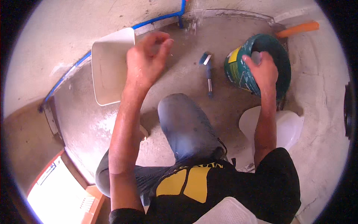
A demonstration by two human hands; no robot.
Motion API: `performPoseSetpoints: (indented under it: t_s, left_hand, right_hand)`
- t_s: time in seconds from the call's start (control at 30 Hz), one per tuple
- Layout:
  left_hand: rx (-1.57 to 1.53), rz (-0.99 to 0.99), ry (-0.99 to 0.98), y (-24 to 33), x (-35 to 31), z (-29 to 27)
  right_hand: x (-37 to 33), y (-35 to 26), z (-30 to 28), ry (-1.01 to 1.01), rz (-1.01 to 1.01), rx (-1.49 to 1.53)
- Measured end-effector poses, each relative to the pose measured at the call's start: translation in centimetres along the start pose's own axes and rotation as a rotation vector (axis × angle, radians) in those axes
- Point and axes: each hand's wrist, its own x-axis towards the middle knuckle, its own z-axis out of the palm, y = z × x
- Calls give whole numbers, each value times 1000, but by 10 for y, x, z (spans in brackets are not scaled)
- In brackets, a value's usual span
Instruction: Cleaning a plastic container with a brush and water.
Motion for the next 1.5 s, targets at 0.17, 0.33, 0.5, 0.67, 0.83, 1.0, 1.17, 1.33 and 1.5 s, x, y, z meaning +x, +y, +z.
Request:
performPoseSetpoints:
  t_s: [0.17, 0.33, 0.5, 0.67, 0.83, 1.0, 1.17, 1.33, 1.5]
  left_hand:
    - [360, -83, 527, -33, -37, -62]
    - [622, -284, 715, -139, -111, -133]
    - [-348, -767, 529, -144, -125, -98]
    - [-250, -761, 492, -162, -126, -106]
    - [-96, -729, 526, -183, -137, -124]
    - [-34, -686, 542, -186, -164, -159]
    - [0, -730, 538, -188, -195, -190]
    - [-120, -687, 595, -217, -230, -215]
    - [31, -625, 874, -236, -278, -255]
  right_hand:
    - [-15, 23, 56, -207, 7, -15]
    - [-16, 11, 53, -111, -52, -3]
    - [-10, 40, 72, -52, -114, 43]
    - [-23, 21, 69, -160, -301, 190]
    - [-38, -17, 64, -172, -499, 166]
    - [-59, -66, 52, -245, -714, 271]
    - [-70, -105, 55, -346, -906, 204]
    - [-80, -98, 52, -173, -1033, 285]
    - [-164, -66, 79, -194, -893, 362]
